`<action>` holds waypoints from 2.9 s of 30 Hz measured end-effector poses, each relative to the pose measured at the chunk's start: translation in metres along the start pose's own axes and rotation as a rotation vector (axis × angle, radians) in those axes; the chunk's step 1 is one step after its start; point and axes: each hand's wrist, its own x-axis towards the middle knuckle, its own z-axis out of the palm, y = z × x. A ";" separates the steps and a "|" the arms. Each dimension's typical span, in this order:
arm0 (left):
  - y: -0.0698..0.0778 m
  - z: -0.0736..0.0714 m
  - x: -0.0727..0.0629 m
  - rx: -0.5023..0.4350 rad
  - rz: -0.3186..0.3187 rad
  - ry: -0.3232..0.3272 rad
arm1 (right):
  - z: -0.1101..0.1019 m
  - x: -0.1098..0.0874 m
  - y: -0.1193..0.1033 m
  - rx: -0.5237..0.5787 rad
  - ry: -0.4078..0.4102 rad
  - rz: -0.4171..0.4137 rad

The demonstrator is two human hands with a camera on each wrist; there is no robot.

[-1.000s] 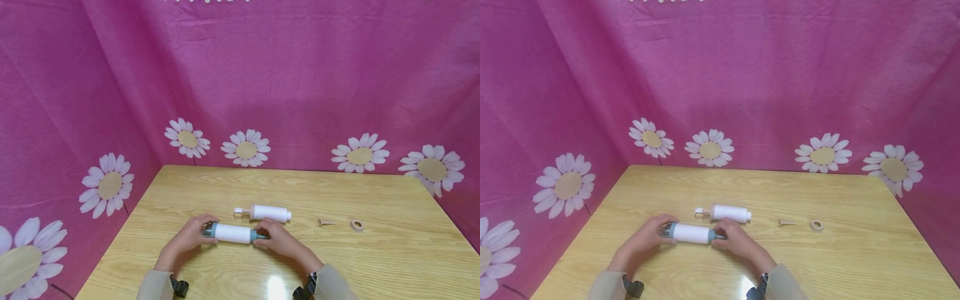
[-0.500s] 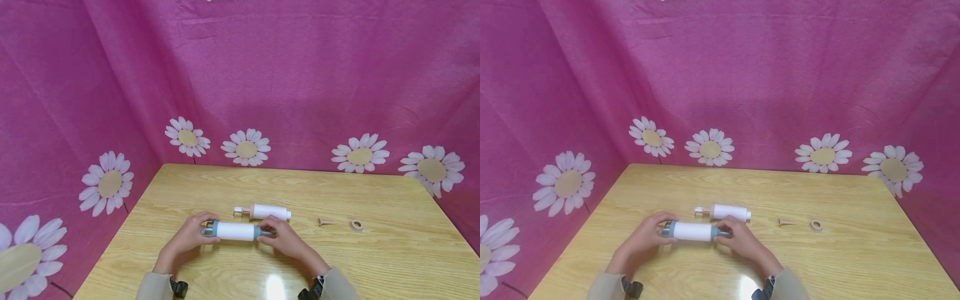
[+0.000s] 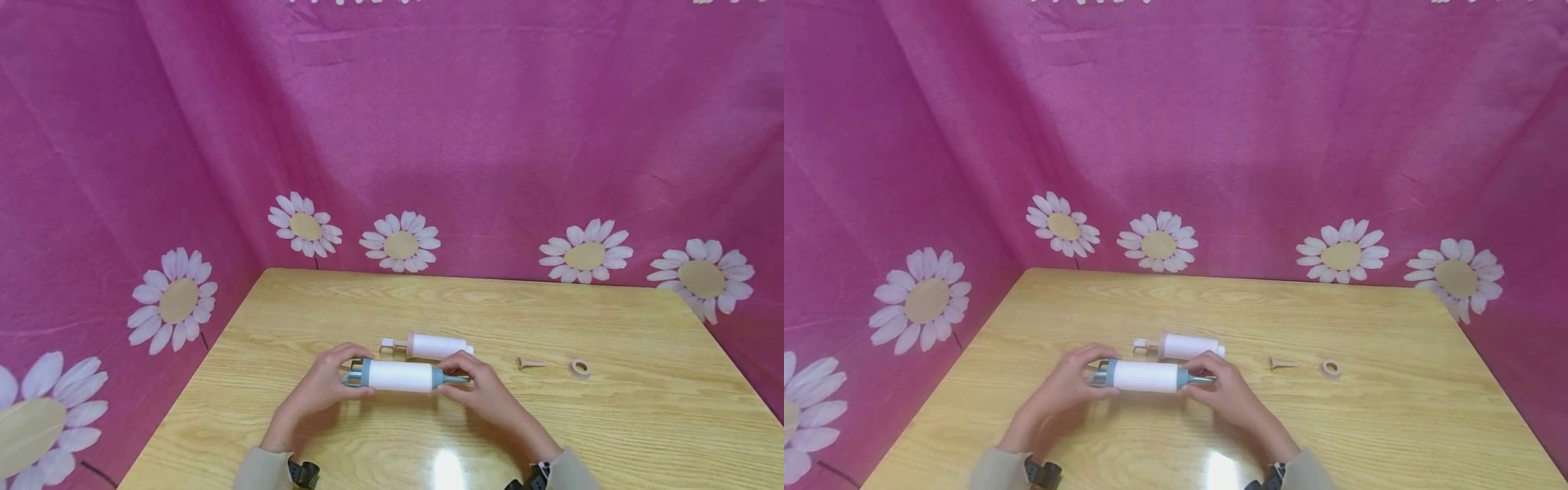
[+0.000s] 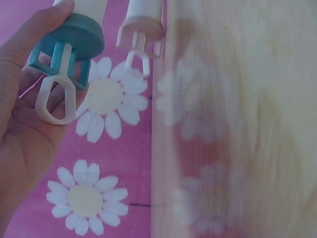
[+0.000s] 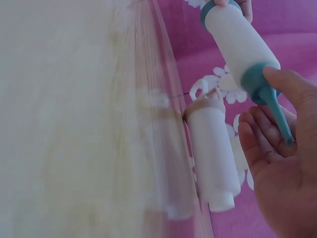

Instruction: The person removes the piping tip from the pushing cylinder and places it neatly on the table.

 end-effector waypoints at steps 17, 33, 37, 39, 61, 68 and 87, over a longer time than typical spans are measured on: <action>0.036 0.044 0.027 -0.030 0.124 -0.002 | -0.048 -0.043 0.007 0.013 0.082 0.040; 0.055 0.068 0.036 -0.035 0.098 -0.030 | -0.070 -0.068 0.013 0.033 0.106 0.025; 0.056 0.068 0.035 -0.041 0.090 -0.034 | -0.070 -0.068 0.013 0.044 0.105 0.020; 0.056 0.069 0.035 -0.038 0.091 -0.034 | -0.071 -0.068 0.013 0.062 0.090 0.030; 0.056 0.068 0.035 -0.047 0.085 -0.053 | -0.077 -0.057 0.010 0.081 -0.052 0.414; 0.054 0.070 0.034 -0.031 0.091 -0.051 | -0.078 -0.056 0.009 0.096 -0.089 0.446; 0.047 0.069 0.035 -0.056 0.104 -0.047 | -0.069 -0.059 0.009 0.031 0.071 0.174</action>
